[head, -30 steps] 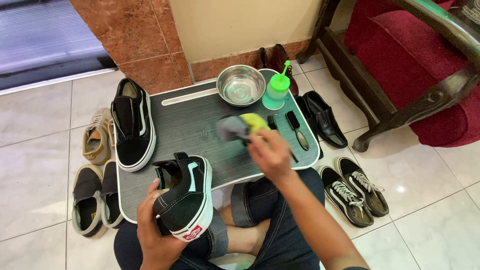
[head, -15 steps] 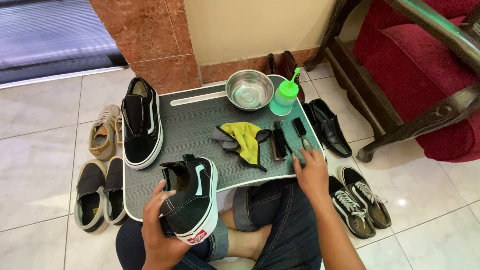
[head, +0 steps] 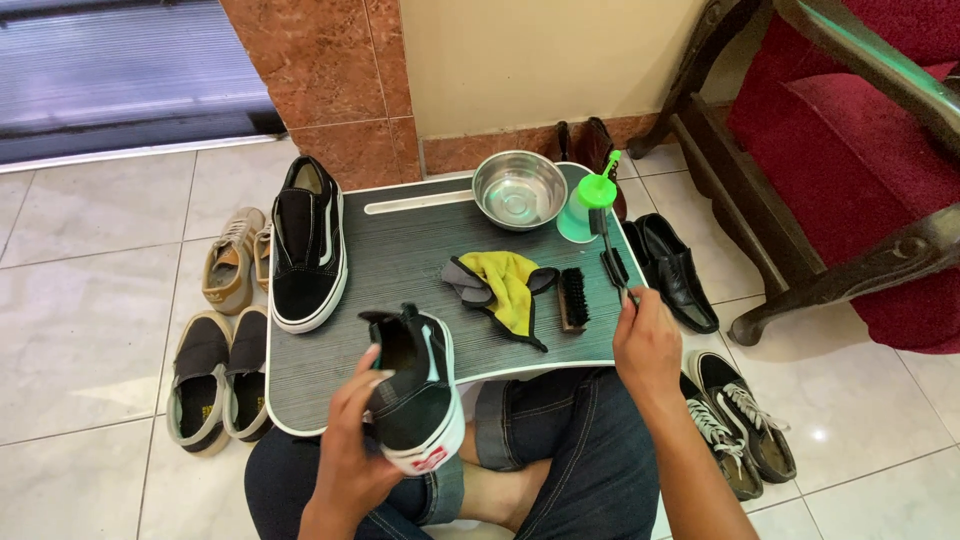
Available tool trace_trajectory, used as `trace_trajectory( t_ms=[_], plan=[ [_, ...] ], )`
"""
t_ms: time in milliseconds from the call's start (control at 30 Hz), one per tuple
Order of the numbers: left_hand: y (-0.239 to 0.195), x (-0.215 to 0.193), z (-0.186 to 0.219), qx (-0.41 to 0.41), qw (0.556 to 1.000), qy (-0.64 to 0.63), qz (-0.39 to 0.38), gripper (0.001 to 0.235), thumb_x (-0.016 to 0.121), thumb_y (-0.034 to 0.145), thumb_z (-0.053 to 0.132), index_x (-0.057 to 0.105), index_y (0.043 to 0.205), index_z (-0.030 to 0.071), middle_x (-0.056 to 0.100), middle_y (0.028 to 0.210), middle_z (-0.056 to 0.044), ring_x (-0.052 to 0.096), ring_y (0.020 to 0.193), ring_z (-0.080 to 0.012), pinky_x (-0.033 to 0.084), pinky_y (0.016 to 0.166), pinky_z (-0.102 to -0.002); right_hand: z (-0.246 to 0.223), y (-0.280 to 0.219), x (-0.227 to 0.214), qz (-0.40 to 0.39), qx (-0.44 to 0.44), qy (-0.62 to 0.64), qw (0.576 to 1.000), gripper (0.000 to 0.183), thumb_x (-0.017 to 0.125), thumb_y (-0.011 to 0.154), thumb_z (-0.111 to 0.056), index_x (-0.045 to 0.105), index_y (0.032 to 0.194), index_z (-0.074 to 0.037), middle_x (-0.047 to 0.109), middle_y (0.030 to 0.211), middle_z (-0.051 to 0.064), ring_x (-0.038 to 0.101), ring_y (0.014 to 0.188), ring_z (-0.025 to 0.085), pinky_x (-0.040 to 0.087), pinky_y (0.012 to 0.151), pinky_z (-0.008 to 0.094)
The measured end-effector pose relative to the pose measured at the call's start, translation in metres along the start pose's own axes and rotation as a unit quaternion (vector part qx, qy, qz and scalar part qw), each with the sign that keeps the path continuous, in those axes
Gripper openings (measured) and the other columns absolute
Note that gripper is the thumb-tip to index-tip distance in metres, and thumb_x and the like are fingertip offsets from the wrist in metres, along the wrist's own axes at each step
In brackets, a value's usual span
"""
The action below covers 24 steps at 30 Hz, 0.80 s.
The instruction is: The person cleans a black slip-on shoe using a brush and cloths. They scrub the upper and sole with a brush, wipe the shoe with a yellow cloth, and then use a gray cloth to wipe the shoe again.
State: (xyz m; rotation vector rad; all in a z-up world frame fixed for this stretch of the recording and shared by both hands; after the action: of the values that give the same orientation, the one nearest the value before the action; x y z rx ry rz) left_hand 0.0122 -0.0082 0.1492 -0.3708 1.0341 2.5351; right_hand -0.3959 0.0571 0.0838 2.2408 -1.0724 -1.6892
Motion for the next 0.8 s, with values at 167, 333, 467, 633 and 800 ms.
trace_trajectory(
  t_ms=[167, 333, 467, 633, 800],
  plan=[
    [0.009, 0.033, -0.054, 0.107, 0.992, 0.018, -0.057, 0.095, 0.097, 0.081, 0.012, 0.034, 0.153, 0.013, 0.045, 0.156, -0.022, 0.034, 0.16, -0.0512, 0.037, 0.133, -0.064, -0.034, 0.035, -0.005, 0.032, -0.048, -0.054, 0.997, 0.02, 0.05, 0.117, -0.025, 0.06, 0.118, -0.007, 0.065, 0.09, 0.011, 0.064, 0.076, 0.036, 0.045, 0.059, 0.049],
    [0.01, 0.065, -0.095, 0.15, 0.982, 0.059, -0.094, 0.071, 0.09, 0.091, 0.013, 0.043, 0.144, 0.011, 0.042, 0.166, -0.02, 0.029, 0.162, -0.0516, 0.037, 0.132, -0.059, -0.055, 0.083, 0.022, 0.049, -0.143, -0.138, 0.979, 0.015, 0.056, 0.114, -0.025, 0.066, 0.115, -0.014, 0.053, 0.091, 0.009, 0.06, 0.074, 0.033, 0.046, 0.057, 0.047],
    [0.024, 0.062, -0.104, 0.143, 0.977, 0.156, -0.019, 0.09, 0.097, 0.069, 0.012, 0.05, 0.144, 0.027, 0.054, 0.16, -0.011, 0.039, 0.154, -0.0496, 0.031, 0.123, -0.067, -0.06, 0.115, 0.062, 0.107, -0.222, -0.275, 0.929, 0.017, 0.056, 0.115, -0.032, 0.061, 0.101, -0.022, 0.055, 0.079, -0.006, 0.066, 0.063, 0.013, 0.053, 0.06, 0.026],
    [0.022, 0.064, -0.127, 0.112, 0.978, 0.178, -0.01, 0.087, 0.096, 0.07, 0.01, 0.05, 0.143, 0.026, 0.056, 0.155, -0.011, 0.042, 0.151, -0.0525, 0.032, 0.121, -0.071, -0.067, 0.132, 0.098, 0.056, -0.23, -0.262, 0.936, 0.018, 0.059, 0.111, -0.033, 0.062, 0.097, -0.022, 0.057, 0.078, -0.004, 0.069, 0.063, 0.018, 0.055, 0.058, 0.033],
    [0.017, 0.061, -0.133, 0.1, 0.976, 0.194, 0.004, 0.092, 0.098, 0.067, 0.013, 0.053, 0.146, 0.03, 0.058, 0.153, -0.007, 0.044, 0.151, -0.0507, 0.037, 0.122, -0.068, -0.059, 0.138, 0.122, 0.001, -0.203, -0.237, 0.95, 0.019, 0.06, 0.111, -0.027, 0.067, 0.095, -0.019, 0.058, 0.08, -0.002, 0.068, 0.059, 0.017, 0.053, 0.058, 0.031]
  ],
)
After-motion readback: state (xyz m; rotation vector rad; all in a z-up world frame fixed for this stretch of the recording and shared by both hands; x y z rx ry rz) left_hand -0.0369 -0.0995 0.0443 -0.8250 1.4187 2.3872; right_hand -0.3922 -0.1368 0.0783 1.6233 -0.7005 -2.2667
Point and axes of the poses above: each hand's wrist, its own y-axis towards the middle knuckle, its own x-axis out of the palm, z = x × y, the point moved 6 cm from there along y, towards the middle knuckle
